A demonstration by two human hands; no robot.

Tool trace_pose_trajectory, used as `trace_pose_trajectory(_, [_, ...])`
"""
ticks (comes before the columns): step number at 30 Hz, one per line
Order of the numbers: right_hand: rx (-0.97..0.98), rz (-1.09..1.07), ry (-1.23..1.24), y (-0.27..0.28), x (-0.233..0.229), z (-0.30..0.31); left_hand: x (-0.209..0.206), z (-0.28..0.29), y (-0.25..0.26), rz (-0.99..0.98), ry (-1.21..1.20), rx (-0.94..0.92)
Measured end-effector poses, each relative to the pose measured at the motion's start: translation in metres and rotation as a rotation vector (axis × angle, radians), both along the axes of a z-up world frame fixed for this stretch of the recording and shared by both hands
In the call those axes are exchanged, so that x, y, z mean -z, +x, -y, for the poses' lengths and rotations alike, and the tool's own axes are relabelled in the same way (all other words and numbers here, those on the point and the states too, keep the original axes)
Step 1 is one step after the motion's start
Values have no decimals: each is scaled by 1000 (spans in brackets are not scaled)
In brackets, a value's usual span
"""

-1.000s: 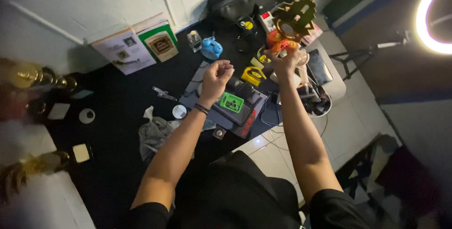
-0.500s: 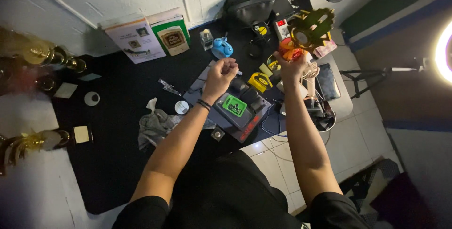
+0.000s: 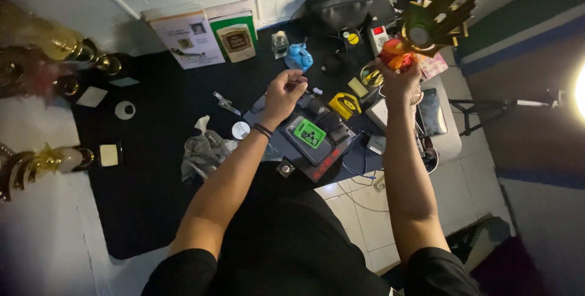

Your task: The recorder uses a cloth to wipe and clean several trophies and books on a desk.

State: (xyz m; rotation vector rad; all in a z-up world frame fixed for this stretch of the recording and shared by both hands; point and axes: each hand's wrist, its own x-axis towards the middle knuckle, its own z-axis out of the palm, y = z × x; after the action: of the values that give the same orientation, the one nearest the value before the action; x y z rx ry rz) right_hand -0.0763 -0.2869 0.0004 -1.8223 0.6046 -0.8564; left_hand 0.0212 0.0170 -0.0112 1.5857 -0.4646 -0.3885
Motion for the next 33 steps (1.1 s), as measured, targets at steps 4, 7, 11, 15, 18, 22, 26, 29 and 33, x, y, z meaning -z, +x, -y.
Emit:
trace_pose_trajectory(4, [-89, 102, 322, -5, -18, -1, -2, -16, 5, -6, -36, -26])
trace_pose_trajectory(7, [-210, 229, 446, -14, -13, 8, -7, -30, 5, -13, -28, -40])
trace_pose_trajectory(11, [-279, 169, 224, -33, -2, 8, 0, -44, 6, -39, -43, -55])
trace_pose_trajectory(15, [-204, -4, 72, -46, 1, -10, -2, -58, 5, -60, -80, -81])
trace_pose_trajectory(18, [-240, -24, -25, -46, -1, -21, -4, -67, 3, -41, -36, -104])
trace_pose_trajectory(22, [-326, 56, 10, -39, -22, -40, 5, -76, 3, -16, -38, -111])
trace_pose_trajectory(26, [-174, -21, -224, -27, 3, -26, 34, -84, 9, -48, -141, -130])
trace_pose_trajectory(29, [-274, 72, -102, -10, -5, -29, 32, -99, 5, -90, -172, -170])
trace_pose_trajectory(33, [-516, 320, 11, 12, -83, -95, 21, -124, 2, -82, -145, -238])
